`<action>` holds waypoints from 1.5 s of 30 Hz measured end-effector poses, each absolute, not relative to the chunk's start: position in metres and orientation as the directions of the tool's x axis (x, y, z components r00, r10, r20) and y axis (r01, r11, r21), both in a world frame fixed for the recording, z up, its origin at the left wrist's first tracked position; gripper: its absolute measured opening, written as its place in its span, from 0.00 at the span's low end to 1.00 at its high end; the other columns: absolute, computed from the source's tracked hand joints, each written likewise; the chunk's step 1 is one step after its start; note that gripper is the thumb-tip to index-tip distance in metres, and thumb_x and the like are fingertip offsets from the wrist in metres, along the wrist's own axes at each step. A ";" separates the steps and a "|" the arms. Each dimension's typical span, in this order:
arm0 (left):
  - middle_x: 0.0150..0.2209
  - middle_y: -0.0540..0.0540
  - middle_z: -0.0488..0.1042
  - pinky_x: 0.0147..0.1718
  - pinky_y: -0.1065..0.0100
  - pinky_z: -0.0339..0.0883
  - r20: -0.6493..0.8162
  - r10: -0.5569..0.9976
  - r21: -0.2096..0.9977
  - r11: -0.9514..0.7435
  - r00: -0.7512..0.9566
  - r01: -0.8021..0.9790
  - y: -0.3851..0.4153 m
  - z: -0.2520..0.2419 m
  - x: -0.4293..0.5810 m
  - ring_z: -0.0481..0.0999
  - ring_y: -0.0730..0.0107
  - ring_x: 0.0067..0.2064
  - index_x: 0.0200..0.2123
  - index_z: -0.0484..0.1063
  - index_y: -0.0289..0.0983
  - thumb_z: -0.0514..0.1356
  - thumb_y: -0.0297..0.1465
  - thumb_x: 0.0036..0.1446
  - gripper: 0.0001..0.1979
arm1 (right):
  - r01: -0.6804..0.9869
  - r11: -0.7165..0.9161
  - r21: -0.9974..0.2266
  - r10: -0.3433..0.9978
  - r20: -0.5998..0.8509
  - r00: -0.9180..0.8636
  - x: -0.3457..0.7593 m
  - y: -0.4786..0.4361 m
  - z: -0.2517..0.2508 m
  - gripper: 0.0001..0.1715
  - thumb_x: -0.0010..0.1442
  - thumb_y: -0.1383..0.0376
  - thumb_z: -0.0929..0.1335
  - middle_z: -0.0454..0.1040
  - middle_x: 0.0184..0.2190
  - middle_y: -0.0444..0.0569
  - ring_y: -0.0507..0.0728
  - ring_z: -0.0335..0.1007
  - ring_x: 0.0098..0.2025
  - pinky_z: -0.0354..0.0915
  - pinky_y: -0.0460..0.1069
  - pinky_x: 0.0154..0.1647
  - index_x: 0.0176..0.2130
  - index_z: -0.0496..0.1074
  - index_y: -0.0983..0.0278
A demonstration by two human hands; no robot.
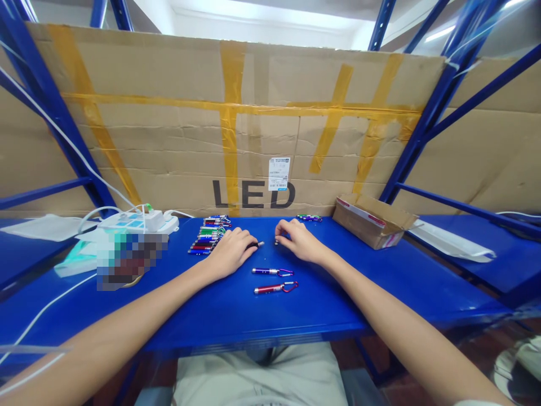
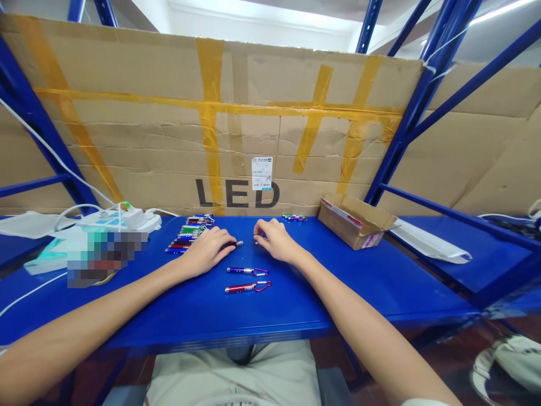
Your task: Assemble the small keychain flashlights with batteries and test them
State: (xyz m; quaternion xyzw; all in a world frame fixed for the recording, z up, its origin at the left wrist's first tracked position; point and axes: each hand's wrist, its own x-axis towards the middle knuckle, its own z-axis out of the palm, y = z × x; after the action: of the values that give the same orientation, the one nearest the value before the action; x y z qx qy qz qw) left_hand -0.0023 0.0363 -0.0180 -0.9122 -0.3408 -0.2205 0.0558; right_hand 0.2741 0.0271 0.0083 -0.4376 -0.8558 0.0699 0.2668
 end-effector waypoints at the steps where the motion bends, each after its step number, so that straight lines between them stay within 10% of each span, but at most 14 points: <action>1: 0.49 0.40 0.81 0.50 0.55 0.65 0.455 0.599 0.078 -0.764 0.658 0.641 0.036 -0.018 -0.003 0.74 0.54 0.50 0.52 0.80 0.39 0.56 0.37 0.77 0.14 | 0.703 0.610 -0.364 0.784 0.401 -0.473 0.275 0.028 0.008 0.03 0.72 0.68 0.68 0.77 0.41 0.50 0.62 0.67 0.46 0.61 0.55 0.50 0.42 0.69 0.60; 45: 0.51 0.44 0.83 0.56 0.55 0.73 0.525 0.648 0.415 -0.760 0.551 0.500 0.022 -0.009 -0.003 0.82 0.56 0.53 0.55 0.74 0.42 0.56 0.37 0.76 0.11 | 0.460 0.614 -0.641 0.786 0.444 -0.430 0.268 0.022 0.006 0.05 0.71 0.61 0.67 0.77 0.37 0.46 0.57 0.73 0.40 0.67 0.53 0.45 0.43 0.69 0.59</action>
State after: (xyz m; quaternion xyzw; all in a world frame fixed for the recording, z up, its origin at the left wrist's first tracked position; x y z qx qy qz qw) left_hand -0.0031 0.0223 -0.0088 -0.8739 -0.3284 -0.3413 -0.1091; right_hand 0.2677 0.0219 0.0061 -0.3814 -0.8170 0.2180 0.3735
